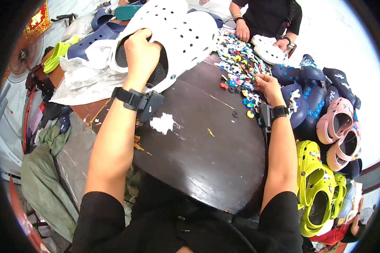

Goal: Decorating rubber clogs by inserting small charms into the ventilation holes.

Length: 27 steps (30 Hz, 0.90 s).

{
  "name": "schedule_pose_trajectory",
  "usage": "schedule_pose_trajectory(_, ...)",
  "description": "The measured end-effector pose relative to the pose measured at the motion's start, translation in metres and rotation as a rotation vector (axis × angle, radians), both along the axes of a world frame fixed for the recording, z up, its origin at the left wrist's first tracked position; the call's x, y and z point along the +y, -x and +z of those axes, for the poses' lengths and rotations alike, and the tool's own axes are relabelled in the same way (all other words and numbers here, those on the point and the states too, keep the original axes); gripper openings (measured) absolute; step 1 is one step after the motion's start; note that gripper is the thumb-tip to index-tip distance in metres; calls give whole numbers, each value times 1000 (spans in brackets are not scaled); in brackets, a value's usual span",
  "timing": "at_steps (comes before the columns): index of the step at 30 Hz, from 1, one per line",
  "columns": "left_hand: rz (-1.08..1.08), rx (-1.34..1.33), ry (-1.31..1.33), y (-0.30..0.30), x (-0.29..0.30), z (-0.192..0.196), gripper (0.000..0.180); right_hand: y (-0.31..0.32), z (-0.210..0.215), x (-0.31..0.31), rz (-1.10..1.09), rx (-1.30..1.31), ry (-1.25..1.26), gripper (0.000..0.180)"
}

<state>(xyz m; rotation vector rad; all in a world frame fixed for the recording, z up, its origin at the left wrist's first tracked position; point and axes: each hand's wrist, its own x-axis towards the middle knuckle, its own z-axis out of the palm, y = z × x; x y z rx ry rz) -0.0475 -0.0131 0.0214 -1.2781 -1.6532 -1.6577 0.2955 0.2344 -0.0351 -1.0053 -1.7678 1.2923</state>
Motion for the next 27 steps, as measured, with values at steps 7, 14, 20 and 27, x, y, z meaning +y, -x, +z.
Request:
schedule_pose_trajectory(7, 62, 33, 15, 0, 4, -2, 11, -7, -2, 3, -58, 72, 76, 19)
schedule_pose_trajectory(14, 35, -63, 38, 4, 6, -4, 9, -5, -4, 5, -21, 94, 92, 23)
schedule_pose_trajectory(20, 27, -35, 14, 6, 5, -5, 8, -5, -3, 4, -33, 60, 68, 23)
schedule_pose_trajectory(27, 17, -39, -5, 0, 5, -2, 9, -7, -4, 11, -260, 221, -28, 20)
